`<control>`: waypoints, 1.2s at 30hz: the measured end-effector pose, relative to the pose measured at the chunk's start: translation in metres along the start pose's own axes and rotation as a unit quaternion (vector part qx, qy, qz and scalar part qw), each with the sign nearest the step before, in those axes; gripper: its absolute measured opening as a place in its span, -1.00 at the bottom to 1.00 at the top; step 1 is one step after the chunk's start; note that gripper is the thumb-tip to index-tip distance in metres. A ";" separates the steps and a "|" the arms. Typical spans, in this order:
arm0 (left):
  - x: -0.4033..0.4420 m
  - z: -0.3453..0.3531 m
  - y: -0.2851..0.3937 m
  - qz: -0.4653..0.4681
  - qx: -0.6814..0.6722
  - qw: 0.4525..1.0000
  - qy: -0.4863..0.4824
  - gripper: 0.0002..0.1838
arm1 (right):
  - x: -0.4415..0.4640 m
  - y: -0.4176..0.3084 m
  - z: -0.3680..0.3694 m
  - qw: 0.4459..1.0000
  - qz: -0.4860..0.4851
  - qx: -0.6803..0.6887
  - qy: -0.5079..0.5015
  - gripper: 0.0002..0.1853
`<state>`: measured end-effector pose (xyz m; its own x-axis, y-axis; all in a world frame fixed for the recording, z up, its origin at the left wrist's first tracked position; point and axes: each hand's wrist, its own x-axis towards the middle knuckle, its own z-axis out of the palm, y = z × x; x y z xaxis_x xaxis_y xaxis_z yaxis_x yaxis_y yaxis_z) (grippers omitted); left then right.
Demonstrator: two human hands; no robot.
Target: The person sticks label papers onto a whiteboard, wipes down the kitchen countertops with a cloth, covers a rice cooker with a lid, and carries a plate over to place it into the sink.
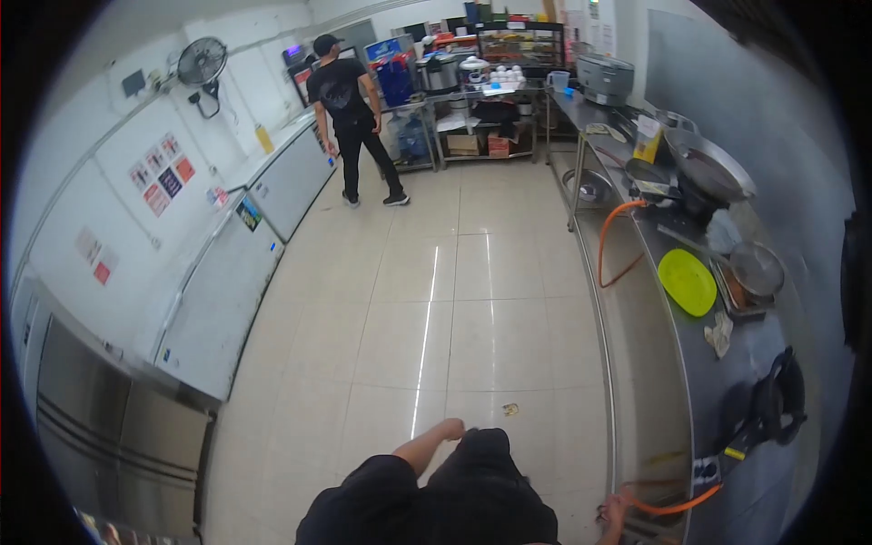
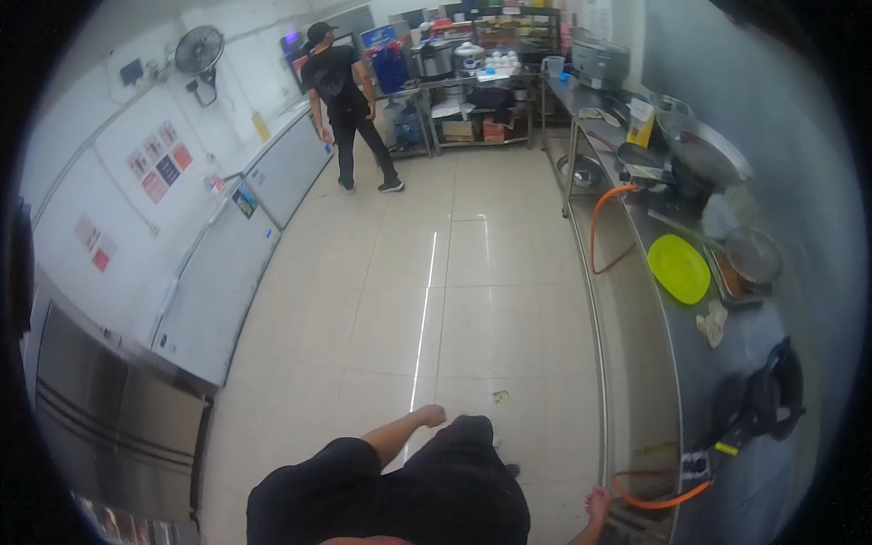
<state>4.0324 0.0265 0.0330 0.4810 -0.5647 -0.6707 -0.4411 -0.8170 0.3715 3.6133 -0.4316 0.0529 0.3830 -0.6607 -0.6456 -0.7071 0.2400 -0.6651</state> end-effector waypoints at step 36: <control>0.309 -0.166 0.089 0.004 -0.047 0.990 0.130 -0.71 | 0.267 -0.440 -0.180 0.796 -0.268 -0.183 0.512 -0.65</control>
<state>4.2669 -0.2402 -0.0344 0.6614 -0.5729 -0.4840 -0.3797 -0.8123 0.4427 3.9203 -0.8416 0.2405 0.1358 -0.8766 0.4617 -0.8026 -0.3706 -0.4675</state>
